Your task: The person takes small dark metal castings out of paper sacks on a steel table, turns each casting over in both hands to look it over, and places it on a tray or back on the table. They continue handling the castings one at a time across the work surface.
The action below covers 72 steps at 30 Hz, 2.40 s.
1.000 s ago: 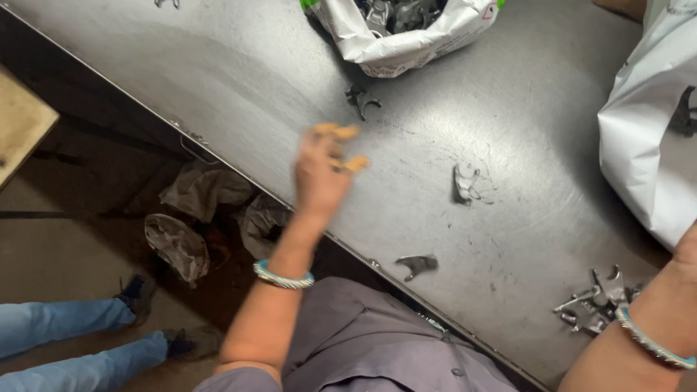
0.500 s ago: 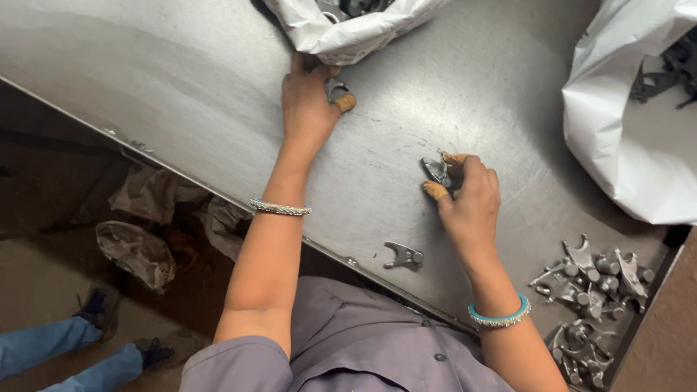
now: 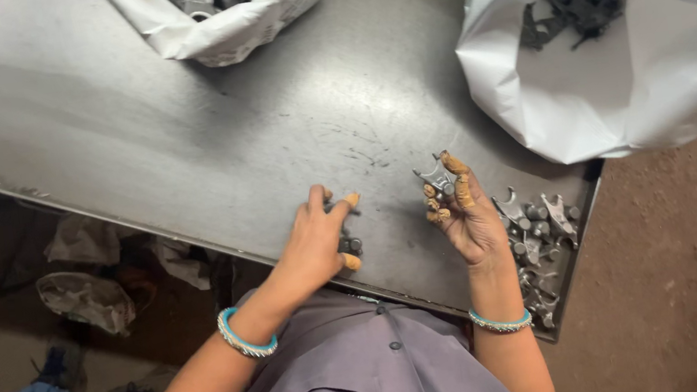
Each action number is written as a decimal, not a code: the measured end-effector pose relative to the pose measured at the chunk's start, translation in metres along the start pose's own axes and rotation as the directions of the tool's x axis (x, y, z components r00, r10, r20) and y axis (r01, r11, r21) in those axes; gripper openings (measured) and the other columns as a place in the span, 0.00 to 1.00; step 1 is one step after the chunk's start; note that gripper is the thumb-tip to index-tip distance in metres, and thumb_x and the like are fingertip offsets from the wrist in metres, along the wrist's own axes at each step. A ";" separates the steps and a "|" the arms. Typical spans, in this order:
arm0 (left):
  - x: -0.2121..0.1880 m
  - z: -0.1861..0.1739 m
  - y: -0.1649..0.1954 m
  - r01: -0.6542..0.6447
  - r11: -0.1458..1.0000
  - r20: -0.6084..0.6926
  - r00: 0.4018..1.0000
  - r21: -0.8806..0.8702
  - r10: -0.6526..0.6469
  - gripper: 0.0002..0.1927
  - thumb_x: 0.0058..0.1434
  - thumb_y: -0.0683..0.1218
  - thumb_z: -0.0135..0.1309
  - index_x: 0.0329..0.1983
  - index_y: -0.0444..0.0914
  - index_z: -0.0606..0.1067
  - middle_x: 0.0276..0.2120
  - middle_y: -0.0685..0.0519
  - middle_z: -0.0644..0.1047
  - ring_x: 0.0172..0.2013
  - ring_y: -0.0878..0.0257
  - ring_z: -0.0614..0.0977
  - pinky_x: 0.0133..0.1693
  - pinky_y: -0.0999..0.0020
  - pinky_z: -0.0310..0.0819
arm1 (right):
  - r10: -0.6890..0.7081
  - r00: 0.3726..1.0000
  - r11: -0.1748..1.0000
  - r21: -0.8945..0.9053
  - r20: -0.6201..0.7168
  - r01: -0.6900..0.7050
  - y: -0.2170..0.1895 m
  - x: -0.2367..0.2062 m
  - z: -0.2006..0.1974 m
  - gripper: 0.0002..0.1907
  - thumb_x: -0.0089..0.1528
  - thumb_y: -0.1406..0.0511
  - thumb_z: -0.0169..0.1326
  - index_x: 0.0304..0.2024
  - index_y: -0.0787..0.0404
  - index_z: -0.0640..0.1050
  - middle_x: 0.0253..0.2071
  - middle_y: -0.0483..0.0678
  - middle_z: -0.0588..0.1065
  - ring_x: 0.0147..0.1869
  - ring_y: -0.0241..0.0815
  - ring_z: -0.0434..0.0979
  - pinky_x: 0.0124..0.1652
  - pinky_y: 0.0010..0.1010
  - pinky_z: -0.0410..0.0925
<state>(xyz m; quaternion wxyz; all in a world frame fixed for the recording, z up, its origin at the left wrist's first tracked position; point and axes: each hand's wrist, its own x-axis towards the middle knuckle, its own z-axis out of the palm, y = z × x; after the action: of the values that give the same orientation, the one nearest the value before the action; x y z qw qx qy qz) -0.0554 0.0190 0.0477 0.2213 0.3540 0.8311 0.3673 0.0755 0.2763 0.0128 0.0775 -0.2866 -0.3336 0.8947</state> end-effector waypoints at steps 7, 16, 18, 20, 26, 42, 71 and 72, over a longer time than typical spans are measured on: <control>0.036 0.044 0.009 0.022 0.997 -0.086 0.996 -0.080 -0.029 0.38 0.36 0.42 0.76 0.55 0.40 0.76 0.51 0.40 0.65 0.45 0.41 0.76 0.47 0.50 0.75 | -0.089 0.991 0.995 -0.064 -0.098 0.083 -0.001 -0.016 0.002 0.26 0.63 0.58 0.58 0.63 0.54 0.73 0.51 0.43 0.79 0.44 0.40 0.79 0.34 0.28 0.71; 0.082 0.064 0.012 -0.135 0.873 -0.247 0.969 -0.469 0.017 0.19 0.58 0.39 0.60 0.55 0.35 0.79 0.46 0.47 0.74 0.36 0.62 0.84 0.37 0.70 0.81 | -0.127 0.986 0.986 -0.123 -0.110 0.113 -0.001 -0.018 -0.009 0.21 0.65 0.59 0.57 0.58 0.60 0.76 0.45 0.47 0.79 0.41 0.39 0.80 0.29 0.25 0.68; 0.075 0.066 0.013 -0.080 0.780 -0.183 0.982 -0.620 -0.044 0.18 0.59 0.38 0.57 0.53 0.34 0.79 0.40 0.49 0.78 0.34 0.64 0.84 0.35 0.72 0.80 | -0.101 0.992 0.989 -0.112 -0.078 0.092 0.001 -0.018 -0.013 0.20 0.65 0.59 0.57 0.57 0.61 0.77 0.44 0.49 0.79 0.38 0.39 0.79 0.28 0.24 0.67; 0.068 0.068 0.014 0.120 0.535 0.039 0.986 -0.836 -0.161 0.12 0.61 0.40 0.58 0.48 0.33 0.77 0.35 0.52 0.81 0.32 0.67 0.83 0.30 0.73 0.78 | -0.069 0.997 0.993 -0.096 -0.039 0.065 0.004 -0.015 -0.016 0.20 0.67 0.57 0.56 0.56 0.62 0.77 0.42 0.51 0.79 0.36 0.39 0.78 0.27 0.23 0.66; 0.054 0.076 0.012 0.151 0.320 0.106 0.982 -0.935 -0.155 0.09 0.58 0.37 0.65 0.41 0.30 0.78 0.33 0.51 0.81 0.32 0.67 0.82 0.31 0.73 0.78 | -0.057 0.998 0.994 -0.089 0.008 0.058 0.020 -0.008 -0.013 0.21 0.67 0.57 0.58 0.56 0.65 0.78 0.40 0.49 0.78 0.37 0.37 0.77 0.32 0.24 0.71; 0.050 0.074 -0.003 -0.021 0.705 -0.120 0.989 -0.709 -0.091 0.15 0.53 0.40 0.69 0.43 0.34 0.80 0.38 0.53 0.83 0.39 0.68 0.83 0.43 0.71 0.79 | -0.518 0.843 0.585 -0.660 0.143 0.471 0.015 -0.035 0.017 0.29 0.56 0.75 0.66 0.57 0.67 0.70 0.52 0.54 0.78 0.53 0.39 0.78 0.47 0.26 0.73; 0.068 -0.004 0.120 0.383 -0.195 0.282 0.869 -0.903 0.406 0.63 0.58 0.82 0.34 0.79 0.30 0.43 0.75 0.25 0.49 0.74 0.33 0.53 0.70 0.43 0.50 | -0.583 0.769 0.141 -0.900 0.260 0.412 0.049 0.021 0.046 0.18 0.68 0.61 0.50 0.59 0.60 0.71 0.59 0.53 0.72 0.65 0.54 0.72 0.60 0.46 0.68; 0.067 -0.003 0.126 0.410 -0.214 0.291 0.855 -0.887 0.430 0.63 0.59 0.82 0.33 0.79 0.30 0.43 0.75 0.26 0.48 0.75 0.33 0.52 0.70 0.43 0.48 | -0.615 0.719 0.003 -0.911 0.324 0.413 0.053 0.023 0.042 0.21 0.67 0.61 0.51 0.61 0.61 0.69 0.61 0.55 0.69 0.66 0.56 0.69 0.59 0.47 0.65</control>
<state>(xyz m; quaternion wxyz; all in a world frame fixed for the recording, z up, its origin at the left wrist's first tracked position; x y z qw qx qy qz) -0.0473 0.1284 0.1394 0.6216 0.1342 0.1215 0.7621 0.0354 0.2206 -0.0061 0.2360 -0.2013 -0.8733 0.3756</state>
